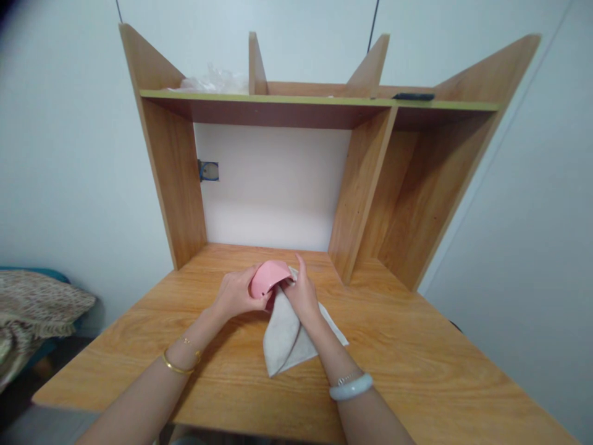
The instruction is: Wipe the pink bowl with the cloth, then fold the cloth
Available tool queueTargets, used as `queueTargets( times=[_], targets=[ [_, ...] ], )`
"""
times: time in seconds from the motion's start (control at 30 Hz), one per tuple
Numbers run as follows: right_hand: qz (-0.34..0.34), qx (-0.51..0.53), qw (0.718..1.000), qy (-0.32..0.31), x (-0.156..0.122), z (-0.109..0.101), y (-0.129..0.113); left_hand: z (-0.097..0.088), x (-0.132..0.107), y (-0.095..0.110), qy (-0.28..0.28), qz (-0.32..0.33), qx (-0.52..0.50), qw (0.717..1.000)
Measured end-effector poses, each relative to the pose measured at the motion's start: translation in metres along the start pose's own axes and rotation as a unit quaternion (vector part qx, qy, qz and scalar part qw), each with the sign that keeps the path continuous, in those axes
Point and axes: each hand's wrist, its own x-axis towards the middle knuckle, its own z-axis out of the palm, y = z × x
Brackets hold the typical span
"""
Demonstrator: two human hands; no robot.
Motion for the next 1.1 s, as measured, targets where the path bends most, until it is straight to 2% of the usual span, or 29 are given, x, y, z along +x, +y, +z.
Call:
queueTargets(
  times=[0.13, 0.27, 0.43, 0.57, 0.67, 0.83, 0.97, 1.1],
  targets=[
    [-0.007, 0.045, 0.999, 0.029, -0.001, 0.001, 0.002, 0.003, 0.0, -0.002, -0.004, -0.032, -0.031, 0.999],
    [0.02, 0.069, 0.996, 0.059, 0.001, 0.003, 0.004, 0.013, 0.002, -0.009, -0.009, -0.045, -0.118, 0.992],
    [0.045, 0.133, 0.984, 0.111, 0.006, 0.007, 0.016, 0.027, 0.005, -0.012, 0.004, -0.075, -0.305, 0.949],
    [0.078, 0.199, 0.967, 0.139, 0.009, 0.009, 0.021, 0.033, 0.003, -0.008, -0.037, -0.045, -0.378, 0.924],
    [0.09, 0.227, 0.958, 0.149, 0.008, 0.011, 0.019, 0.036, 0.0, -0.003, -0.049, -0.026, -0.385, 0.921],
    [0.075, 0.236, 0.96, 0.129, 0.007, 0.017, 0.018, 0.031, 0.001, 0.002, -0.009, -0.026, -0.367, 0.93],
    [0.086, 0.189, 0.973, 0.099, 0.009, 0.023, 0.022, 0.023, 0.003, -0.002, 0.014, -0.036, -0.291, 0.956],
    [0.081, 0.102, 0.99, 0.062, 0.008, 0.019, 0.023, 0.017, 0.003, -0.006, -0.003, -0.084, -0.178, 0.98]
  ],
)
